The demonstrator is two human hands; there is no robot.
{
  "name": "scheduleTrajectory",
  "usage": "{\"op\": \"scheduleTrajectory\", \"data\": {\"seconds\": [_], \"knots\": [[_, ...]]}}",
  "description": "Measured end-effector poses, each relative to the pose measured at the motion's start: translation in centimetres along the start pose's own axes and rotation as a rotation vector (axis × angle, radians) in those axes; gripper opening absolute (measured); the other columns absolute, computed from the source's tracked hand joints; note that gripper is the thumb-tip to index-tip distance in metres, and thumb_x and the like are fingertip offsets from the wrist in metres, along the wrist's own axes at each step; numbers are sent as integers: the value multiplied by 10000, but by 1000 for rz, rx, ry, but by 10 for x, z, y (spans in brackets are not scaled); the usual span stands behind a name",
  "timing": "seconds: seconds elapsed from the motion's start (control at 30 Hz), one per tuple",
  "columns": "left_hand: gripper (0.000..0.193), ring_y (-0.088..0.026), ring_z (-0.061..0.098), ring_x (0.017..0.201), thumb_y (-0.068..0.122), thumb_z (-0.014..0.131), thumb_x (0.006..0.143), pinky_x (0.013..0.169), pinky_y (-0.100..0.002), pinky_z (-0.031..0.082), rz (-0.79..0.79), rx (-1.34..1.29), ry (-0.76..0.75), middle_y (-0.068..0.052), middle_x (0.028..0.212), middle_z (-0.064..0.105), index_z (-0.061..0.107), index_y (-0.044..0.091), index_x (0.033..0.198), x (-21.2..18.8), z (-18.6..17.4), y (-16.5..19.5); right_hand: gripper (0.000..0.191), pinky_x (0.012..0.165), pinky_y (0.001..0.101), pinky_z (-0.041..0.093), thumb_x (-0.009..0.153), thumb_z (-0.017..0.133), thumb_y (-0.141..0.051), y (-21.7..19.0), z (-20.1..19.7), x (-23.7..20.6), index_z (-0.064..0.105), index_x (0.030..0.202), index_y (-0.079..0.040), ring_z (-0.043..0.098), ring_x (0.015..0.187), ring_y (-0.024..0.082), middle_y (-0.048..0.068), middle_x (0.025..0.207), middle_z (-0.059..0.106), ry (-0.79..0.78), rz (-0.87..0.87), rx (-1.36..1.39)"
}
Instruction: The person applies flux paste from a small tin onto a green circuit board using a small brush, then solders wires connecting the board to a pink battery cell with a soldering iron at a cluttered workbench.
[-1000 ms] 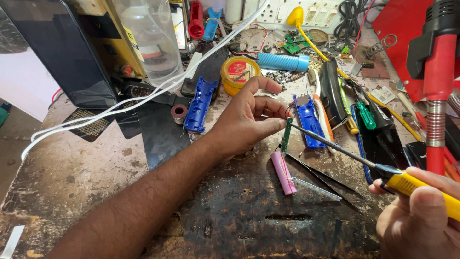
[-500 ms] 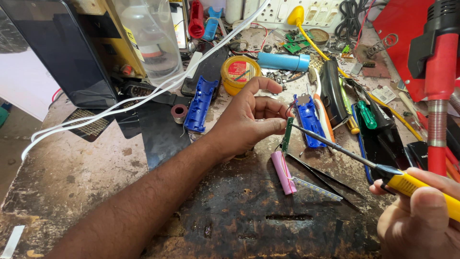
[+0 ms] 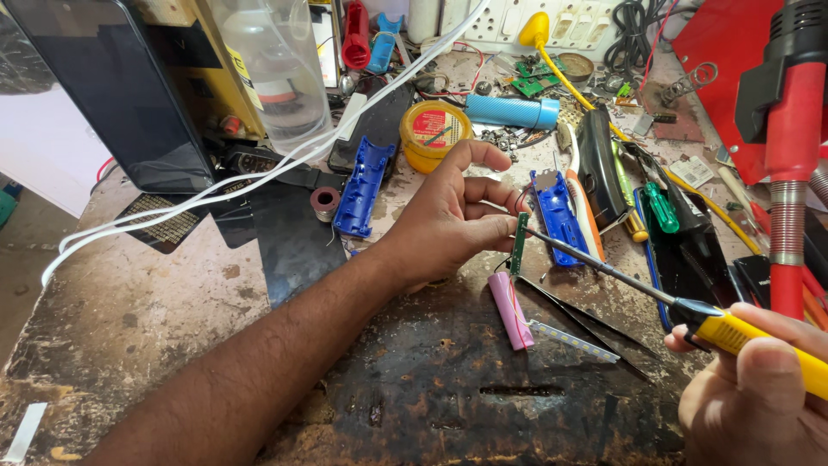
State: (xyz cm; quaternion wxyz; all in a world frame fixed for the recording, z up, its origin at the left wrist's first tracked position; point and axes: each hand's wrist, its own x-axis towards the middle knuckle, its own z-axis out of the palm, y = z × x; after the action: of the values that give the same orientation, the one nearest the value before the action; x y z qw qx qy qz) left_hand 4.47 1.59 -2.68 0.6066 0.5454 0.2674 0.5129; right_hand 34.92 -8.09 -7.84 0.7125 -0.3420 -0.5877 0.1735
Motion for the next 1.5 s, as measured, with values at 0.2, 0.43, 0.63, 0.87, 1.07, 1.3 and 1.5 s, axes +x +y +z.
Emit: {"op": "scheduleTrajectory", "data": {"seconds": [0.2,0.43,0.63,0.87,1.07,1.3,1.5], "knots": [[518,-156,692,996,-54,654,908,811,-338,637,13,-20,-12,-102,1103,659,368,91,1316,0,0,-2,477,767,402,576,1156,641,-392,2,1,2,532,1182,72,614,802,267,159,1046,579,4,-16,9],[497,-160,679,998,-65,634,924,821,-342,620,18,-19,-33,-103,1099,661,373,99,1313,1,-2,-2,472,774,391,574,1171,630,-386,1,1,0,544,1179,78,611,812,255,159,1049,581,18,-8,7],[495,-157,672,996,-66,634,921,814,-340,615,22,-18,-38,-100,1099,659,372,100,1306,0,-2,-1,489,816,398,588,1187,609,-395,-7,4,-1,533,1191,89,620,818,244,163,1049,583,-22,-10,-60],[495,-159,673,1008,-65,632,920,816,-346,616,18,-12,-36,-99,1103,663,373,98,1308,0,-2,0,490,848,400,592,1199,609,-395,-13,4,-1,541,1196,90,626,826,241,162,1035,591,-45,3,-78],[499,-157,674,1015,-64,633,919,821,-344,615,7,-5,-26,-96,1108,660,374,101,1312,0,-2,0,484,805,395,581,1176,614,-394,-8,5,0,526,1174,82,613,815,241,158,1039,578,-8,-1,-62],[494,-158,670,1012,-72,630,921,820,-346,617,12,-7,-32,-95,1108,658,381,105,1309,0,-1,1,472,841,383,589,1186,598,-376,-16,5,-2,548,1191,94,626,806,239,168,1006,586,-46,9,-77],[494,-152,669,994,-83,626,906,804,-338,622,4,22,-3,-95,1099,653,391,107,1297,0,-1,1,472,869,298,592,1208,565,-386,-25,-1,4,557,1192,86,676,834,188,161,1051,617,-157,-116,-395]]}}
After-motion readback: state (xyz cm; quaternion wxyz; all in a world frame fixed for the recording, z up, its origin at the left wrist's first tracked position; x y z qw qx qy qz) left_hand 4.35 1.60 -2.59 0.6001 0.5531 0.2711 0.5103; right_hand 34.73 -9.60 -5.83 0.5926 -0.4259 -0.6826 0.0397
